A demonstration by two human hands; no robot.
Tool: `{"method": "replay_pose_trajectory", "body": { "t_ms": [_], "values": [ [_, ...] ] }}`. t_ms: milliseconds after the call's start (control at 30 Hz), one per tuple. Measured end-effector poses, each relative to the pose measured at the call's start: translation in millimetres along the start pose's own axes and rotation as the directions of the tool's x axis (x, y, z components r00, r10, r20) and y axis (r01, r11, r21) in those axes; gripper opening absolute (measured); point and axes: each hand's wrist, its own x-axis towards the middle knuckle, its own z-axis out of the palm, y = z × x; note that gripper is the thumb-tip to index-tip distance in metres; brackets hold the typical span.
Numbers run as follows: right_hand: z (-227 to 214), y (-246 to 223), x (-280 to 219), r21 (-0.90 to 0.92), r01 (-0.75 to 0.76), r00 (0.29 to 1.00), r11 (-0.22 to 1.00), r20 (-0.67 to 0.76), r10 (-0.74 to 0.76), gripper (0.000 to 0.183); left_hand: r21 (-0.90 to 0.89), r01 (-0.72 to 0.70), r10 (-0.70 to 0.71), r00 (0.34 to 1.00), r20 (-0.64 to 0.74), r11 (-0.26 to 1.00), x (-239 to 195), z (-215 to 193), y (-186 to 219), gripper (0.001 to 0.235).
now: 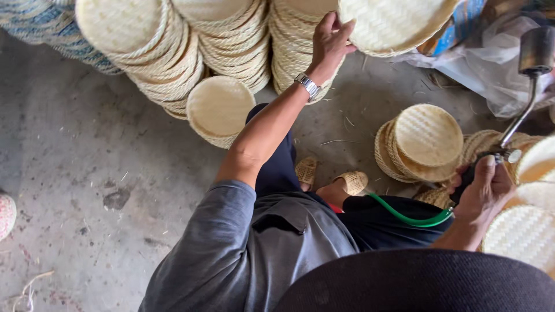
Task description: The person uses a handheld blowtorch to apply flame to the surface of round woven baskets. They pick up each basket from a stack, move the torch over it, and place it back down, repeating the process across multiple units.
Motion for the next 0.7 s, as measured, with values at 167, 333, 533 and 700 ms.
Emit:
{"method": "replay_pose_trajectory", "body": {
  "t_ms": [167, 333, 533, 700],
  "values": [
    [31, -25, -17, -0.263, 0.093, 0.989, 0.96, 0.136, -0.058, 0.04, 0.0, -0.11, 0.11, 0.992, -0.059, 0.994, -7, -27, 21, 0.034],
    [64, -31, -27, -0.355, -0.163, 0.934, 0.921, 0.244, 0.26, 0.032, -0.064, -0.104, 0.095, 0.987, -0.132, 0.993, -18, -42, 44, 0.036],
    [85, -26, -22, -0.431, -0.053, 0.925, 0.901, 0.32, 0.207, 0.03, -0.087, -0.077, 0.062, 0.984, -0.165, 0.993, -33, -47, 69, 0.028],
    [91, -21, -25, -0.4, -0.068, 0.942, 0.914, 0.275, 0.191, 0.029, -0.086, -0.093, 0.077, 0.981, -0.175, 0.992, -36, -50, 69, 0.029]
  ]
}}
